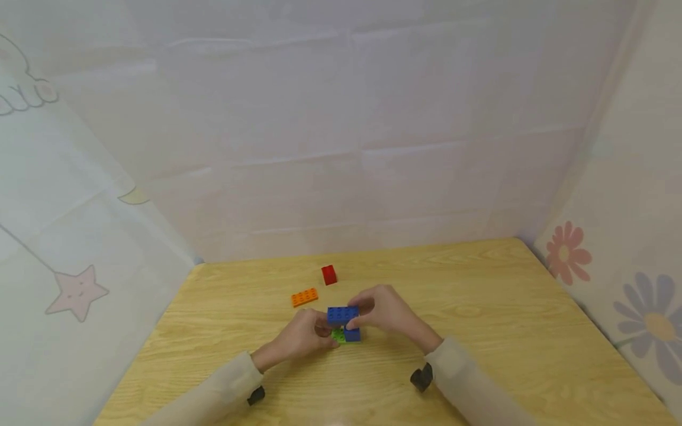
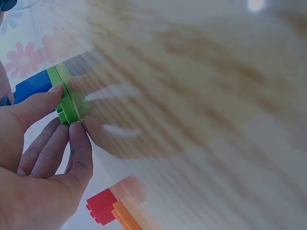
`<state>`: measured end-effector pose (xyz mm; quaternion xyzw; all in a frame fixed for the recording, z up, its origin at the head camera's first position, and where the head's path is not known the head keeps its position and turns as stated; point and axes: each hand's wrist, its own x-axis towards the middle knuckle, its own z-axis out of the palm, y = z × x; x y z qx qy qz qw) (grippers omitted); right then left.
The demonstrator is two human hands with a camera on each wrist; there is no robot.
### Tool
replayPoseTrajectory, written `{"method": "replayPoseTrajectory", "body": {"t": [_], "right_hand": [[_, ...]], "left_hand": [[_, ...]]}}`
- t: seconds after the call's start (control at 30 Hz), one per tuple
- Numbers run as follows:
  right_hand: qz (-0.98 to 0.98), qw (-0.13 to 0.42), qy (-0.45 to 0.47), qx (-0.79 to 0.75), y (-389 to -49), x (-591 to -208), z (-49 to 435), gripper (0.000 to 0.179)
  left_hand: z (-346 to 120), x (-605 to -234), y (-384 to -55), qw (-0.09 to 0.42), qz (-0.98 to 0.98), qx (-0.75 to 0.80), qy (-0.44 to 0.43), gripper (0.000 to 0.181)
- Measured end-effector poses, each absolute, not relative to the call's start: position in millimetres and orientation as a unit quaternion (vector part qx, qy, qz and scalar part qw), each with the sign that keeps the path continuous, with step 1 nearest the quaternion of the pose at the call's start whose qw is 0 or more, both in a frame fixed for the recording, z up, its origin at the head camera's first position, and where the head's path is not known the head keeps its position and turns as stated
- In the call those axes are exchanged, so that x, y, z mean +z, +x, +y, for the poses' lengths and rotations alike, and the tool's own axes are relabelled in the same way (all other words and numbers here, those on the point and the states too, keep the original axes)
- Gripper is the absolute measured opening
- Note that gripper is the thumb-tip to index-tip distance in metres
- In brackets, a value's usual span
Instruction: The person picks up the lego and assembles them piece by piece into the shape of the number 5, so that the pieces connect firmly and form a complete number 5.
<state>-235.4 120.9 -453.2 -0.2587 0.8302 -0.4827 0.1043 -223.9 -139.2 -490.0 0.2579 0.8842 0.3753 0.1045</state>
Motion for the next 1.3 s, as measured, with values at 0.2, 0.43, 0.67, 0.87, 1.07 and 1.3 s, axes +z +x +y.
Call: {"method": "replayPoseTrajectory", "body": {"t": [0.2, 0.43, 0.67, 0.87, 1.07, 1.3], "right_hand": [[0.829, 0.108, -0.266, -0.48, -233.3, -459.6, 120.5, 0.04], [0.825, 0.111, -0.266, -0.487, -231.7, -460.7, 119.9, 0.039], [0.833, 0.103, -0.263, -0.475, -229.6, -462.5, 118.4, 0.038], [0.84, 0.094, -0.259, -0.467, -227.7, -461.1, 118.0, 0.038], [0.844, 0.088, -0.258, -0.461, -227.3, -461.1, 118.2, 0.037], [0.843, 0.091, -0.256, -0.465, -227.4, -462.3, 117.7, 0.036]], "left_hand": [[-138.6, -489.9, -223.8, 0.114, 0.879, 0.394, 0.244, 0.023], [-137.3, -488.9, -223.8, 0.116, 0.877, 0.401, 0.238, 0.023], [-137.4, -489.9, -224.1, 0.112, 0.882, 0.391, 0.237, 0.021], [-137.0, -489.3, -223.8, 0.114, 0.878, 0.397, 0.242, 0.019], [-136.1, -488.6, -223.5, 0.115, 0.877, 0.4, 0.241, 0.021], [-136.2, -488.8, -223.2, 0.117, 0.878, 0.399, 0.238, 0.024]]}}
